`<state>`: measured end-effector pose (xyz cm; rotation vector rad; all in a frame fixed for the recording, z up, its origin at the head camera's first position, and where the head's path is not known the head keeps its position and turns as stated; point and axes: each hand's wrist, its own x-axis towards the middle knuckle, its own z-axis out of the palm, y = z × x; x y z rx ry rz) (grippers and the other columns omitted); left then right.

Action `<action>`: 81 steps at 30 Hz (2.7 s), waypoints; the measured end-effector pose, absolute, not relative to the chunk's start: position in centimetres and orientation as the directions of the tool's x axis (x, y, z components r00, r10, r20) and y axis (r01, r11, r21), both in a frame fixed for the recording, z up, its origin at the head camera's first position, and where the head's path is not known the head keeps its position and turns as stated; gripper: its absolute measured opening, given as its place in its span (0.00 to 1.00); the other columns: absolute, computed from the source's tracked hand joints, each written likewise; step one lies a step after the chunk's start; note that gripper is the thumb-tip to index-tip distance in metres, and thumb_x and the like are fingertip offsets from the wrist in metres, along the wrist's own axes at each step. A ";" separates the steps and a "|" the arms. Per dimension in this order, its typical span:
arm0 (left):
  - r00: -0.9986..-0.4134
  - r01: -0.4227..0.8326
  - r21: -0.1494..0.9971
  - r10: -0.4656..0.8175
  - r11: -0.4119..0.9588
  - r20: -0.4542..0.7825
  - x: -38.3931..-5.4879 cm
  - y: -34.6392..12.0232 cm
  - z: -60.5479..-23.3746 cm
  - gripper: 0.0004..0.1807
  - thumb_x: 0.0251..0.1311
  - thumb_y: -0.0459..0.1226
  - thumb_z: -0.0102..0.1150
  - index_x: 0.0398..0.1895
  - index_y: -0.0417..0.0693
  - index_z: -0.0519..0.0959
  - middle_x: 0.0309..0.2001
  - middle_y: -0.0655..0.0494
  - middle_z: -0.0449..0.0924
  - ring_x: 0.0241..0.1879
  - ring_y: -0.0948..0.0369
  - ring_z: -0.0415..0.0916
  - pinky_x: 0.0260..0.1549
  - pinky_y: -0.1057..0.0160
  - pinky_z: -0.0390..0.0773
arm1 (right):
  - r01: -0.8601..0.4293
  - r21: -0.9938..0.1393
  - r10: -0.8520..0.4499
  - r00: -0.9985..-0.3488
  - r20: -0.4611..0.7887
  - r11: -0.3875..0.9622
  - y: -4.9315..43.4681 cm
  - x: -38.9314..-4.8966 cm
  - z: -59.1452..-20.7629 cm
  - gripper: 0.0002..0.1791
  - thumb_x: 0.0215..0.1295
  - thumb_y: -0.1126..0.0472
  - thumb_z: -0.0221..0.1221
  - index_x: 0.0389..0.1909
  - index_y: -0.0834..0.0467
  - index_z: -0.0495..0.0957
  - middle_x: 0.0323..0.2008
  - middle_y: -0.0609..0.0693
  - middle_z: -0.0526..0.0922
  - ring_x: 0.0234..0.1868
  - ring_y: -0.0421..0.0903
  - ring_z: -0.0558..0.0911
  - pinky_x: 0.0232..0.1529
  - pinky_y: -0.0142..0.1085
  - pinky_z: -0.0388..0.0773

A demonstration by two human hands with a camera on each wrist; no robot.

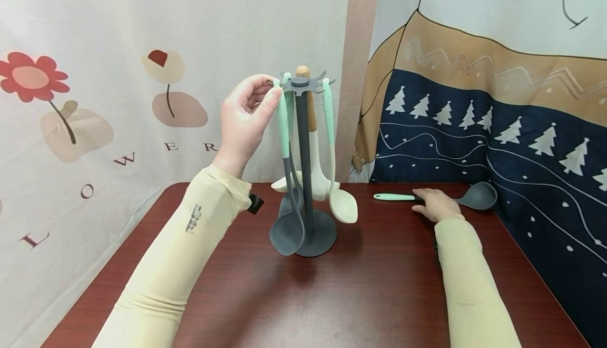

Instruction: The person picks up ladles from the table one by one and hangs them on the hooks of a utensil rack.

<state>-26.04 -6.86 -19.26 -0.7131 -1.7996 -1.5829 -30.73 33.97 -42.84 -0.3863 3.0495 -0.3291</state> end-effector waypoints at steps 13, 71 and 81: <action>-0.647 0.755 0.641 -0.009 0.139 0.763 -26.0 -6.8 -19.3 0.13 0.63 0.37 0.62 0.46 0.36 0.80 0.41 0.48 0.82 0.41 0.59 0.81 0.47 0.63 0.80 | -0.197 -0.200 -0.204 -0.979 -0.012 0.960 33.5 -30.6 -43.3 0.26 0.68 0.62 0.60 0.61 0.74 0.70 0.60 0.75 0.70 0.61 0.70 0.69 0.59 0.63 0.67; -0.644 0.759 0.640 -0.007 0.120 0.765 -26.0 -6.9 -19.3 0.13 0.64 0.37 0.62 0.46 0.36 0.80 0.41 0.48 0.82 0.41 0.58 0.81 0.47 0.62 0.80 | -0.247 -0.357 -0.172 -0.958 0.228 0.901 30.3 -29.8 -40.7 0.07 0.65 0.64 0.64 0.41 0.61 0.80 0.40 0.59 0.79 0.37 0.55 0.76 0.41 0.55 0.76; -0.639 0.762 0.635 -0.009 0.131 0.769 -26.1 -6.9 -19.3 0.13 0.63 0.37 0.62 0.46 0.36 0.81 0.41 0.48 0.82 0.41 0.59 0.81 0.46 0.62 0.80 | -0.282 -0.404 -0.162 -0.938 0.306 0.870 29.0 -29.2 -39.5 0.05 0.66 0.63 0.63 0.41 0.58 0.80 0.41 0.58 0.80 0.37 0.55 0.76 0.39 0.53 0.75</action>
